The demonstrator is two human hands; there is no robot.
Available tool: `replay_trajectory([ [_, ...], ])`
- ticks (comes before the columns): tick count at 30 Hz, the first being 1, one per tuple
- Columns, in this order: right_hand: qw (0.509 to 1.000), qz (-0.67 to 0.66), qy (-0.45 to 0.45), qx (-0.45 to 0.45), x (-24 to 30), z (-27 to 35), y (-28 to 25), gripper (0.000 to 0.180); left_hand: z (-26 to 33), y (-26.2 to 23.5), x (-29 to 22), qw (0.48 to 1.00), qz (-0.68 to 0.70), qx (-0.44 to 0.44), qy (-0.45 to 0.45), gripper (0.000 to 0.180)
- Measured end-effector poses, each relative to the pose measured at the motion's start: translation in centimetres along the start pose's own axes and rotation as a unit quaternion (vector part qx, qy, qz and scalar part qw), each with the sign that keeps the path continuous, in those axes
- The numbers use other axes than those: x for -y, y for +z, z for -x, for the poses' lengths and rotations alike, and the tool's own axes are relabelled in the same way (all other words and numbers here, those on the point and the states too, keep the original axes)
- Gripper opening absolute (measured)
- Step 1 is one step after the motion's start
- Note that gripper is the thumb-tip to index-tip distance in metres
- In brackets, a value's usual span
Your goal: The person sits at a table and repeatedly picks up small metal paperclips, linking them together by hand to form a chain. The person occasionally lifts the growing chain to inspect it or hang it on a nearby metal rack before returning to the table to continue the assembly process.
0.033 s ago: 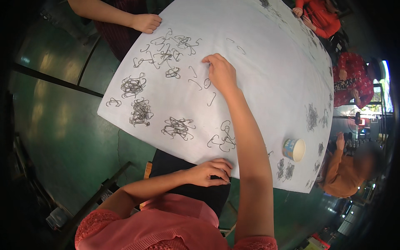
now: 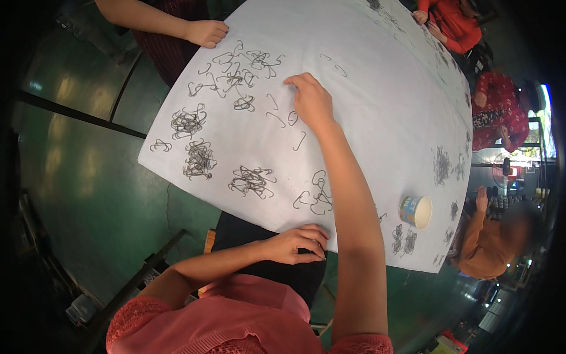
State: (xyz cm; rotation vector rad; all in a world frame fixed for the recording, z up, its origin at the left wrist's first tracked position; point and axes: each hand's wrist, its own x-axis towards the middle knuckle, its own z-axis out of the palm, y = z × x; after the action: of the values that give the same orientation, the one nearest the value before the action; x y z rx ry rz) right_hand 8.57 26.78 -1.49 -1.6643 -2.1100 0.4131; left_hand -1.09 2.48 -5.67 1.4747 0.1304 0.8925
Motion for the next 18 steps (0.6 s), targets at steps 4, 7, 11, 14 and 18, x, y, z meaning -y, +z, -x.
replay_trajectory([
  [4, 0.997, 0.051, -0.044, -0.043, 0.8, -2.2, 1.6, 0.047, -0.1, 0.0, 0.0, 1.000, 0.005, -0.006, 0.007, 0.009],
  [7, 0.989, 0.083, -0.101, -0.076, 1.2, -3.5, 3.2, 0.050, 0.0, 0.1, 0.1, 1.000, 0.011, -0.017, 0.004, 0.009],
  [11, 0.985, 0.151, -0.068, 0.043, 1.9, -4.7, 1.7, 0.044, -0.1, 0.1, -0.2, 0.999, 0.022, -0.029, 0.001, 0.007],
  [14, 0.986, 0.151, -0.006, 0.066, 3.0, -4.4, 0.7, 0.039, 0.0, 0.1, -0.1, 1.000, 0.018, -0.020, -0.001, 0.009],
  [18, 0.995, 0.053, -0.067, 0.045, 3.4, -3.6, 1.7, 0.042, 0.1, 0.0, 0.0, 1.000, 0.009, -0.017, 0.012, 0.009],
])
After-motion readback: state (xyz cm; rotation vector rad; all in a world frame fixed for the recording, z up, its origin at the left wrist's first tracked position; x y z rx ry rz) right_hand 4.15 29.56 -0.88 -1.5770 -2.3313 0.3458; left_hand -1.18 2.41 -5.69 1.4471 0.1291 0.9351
